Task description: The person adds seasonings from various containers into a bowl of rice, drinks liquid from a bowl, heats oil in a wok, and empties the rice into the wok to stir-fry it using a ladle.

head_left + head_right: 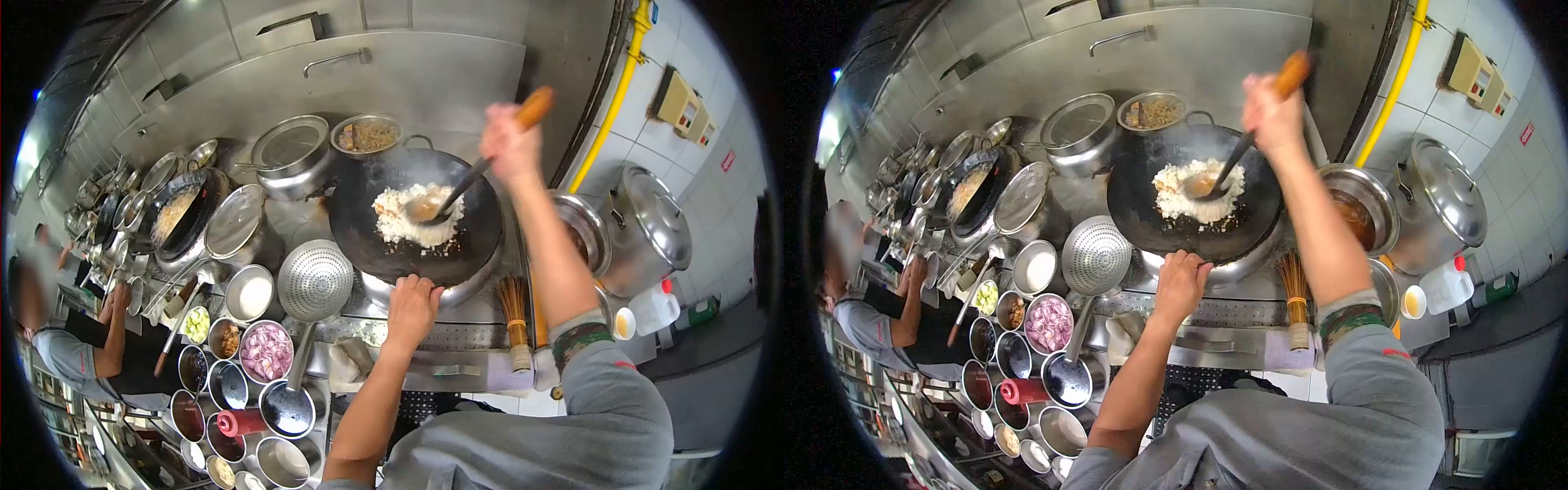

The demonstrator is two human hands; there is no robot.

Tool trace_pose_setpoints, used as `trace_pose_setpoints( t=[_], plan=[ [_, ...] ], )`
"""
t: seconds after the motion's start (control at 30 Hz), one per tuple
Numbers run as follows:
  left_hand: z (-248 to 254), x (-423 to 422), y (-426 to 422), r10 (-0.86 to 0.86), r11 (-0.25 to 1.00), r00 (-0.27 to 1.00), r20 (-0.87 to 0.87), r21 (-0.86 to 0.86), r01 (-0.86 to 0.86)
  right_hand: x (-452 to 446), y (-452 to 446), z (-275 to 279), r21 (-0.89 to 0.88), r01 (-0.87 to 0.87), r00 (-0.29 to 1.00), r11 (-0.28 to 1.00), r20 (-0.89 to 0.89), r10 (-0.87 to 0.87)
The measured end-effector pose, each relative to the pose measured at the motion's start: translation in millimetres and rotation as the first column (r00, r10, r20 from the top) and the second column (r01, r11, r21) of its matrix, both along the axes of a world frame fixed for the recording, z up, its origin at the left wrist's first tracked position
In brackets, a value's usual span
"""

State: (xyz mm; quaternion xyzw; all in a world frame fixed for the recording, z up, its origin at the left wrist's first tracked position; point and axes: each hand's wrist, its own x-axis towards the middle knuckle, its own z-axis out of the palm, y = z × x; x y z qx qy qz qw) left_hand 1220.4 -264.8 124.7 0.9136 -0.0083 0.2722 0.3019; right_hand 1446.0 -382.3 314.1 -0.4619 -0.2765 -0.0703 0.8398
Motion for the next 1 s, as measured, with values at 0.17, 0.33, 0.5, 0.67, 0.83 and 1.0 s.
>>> trace_pose_setpoints(
  t=[0.17, 0.33, 0.5, 0.67, 0.83, 1.0],
  plan=[
    [19, -20, -2, -0.025, 0.999, 0.999, -0.026, -0.030, 0.024, 11, 4, 52, -0.146, -0.066, 0.988, 0.987, -0.149, 0.044],
    [36, -40, -24, 0.003, 0.995, 1.000, -0.027, -0.100, -0.006, -16, 6, 45, -0.196, -0.058, 0.977, 0.979, -0.215, 0.015],
    [-13, -94, -25, -0.041, 0.998, 0.999, -0.027, -0.053, 0.040, -40, -13, 33, -0.030, -0.005, 1.000, 1.000, -0.018, 0.004],
    [15, -33, 0, -0.007, 1.000, 0.999, -0.040, -0.015, 0.007, -28, -31, 56, -0.085, -0.101, 0.995, 0.991, -0.004, 0.101],
    [-8, -5, 10, 0.011, 1.000, 0.994, -0.108, 0.027, -0.009, -4, -34, 57, -0.013, -0.081, 0.992, 0.997, 0.093, 0.081],
    [24, -20, 6, 0.080, 0.993, 0.995, -0.051, 0.093, -0.075, 38, 30, 6, -0.125, -0.149, 0.983, 0.981, -0.129, 0.133]
  ],
)
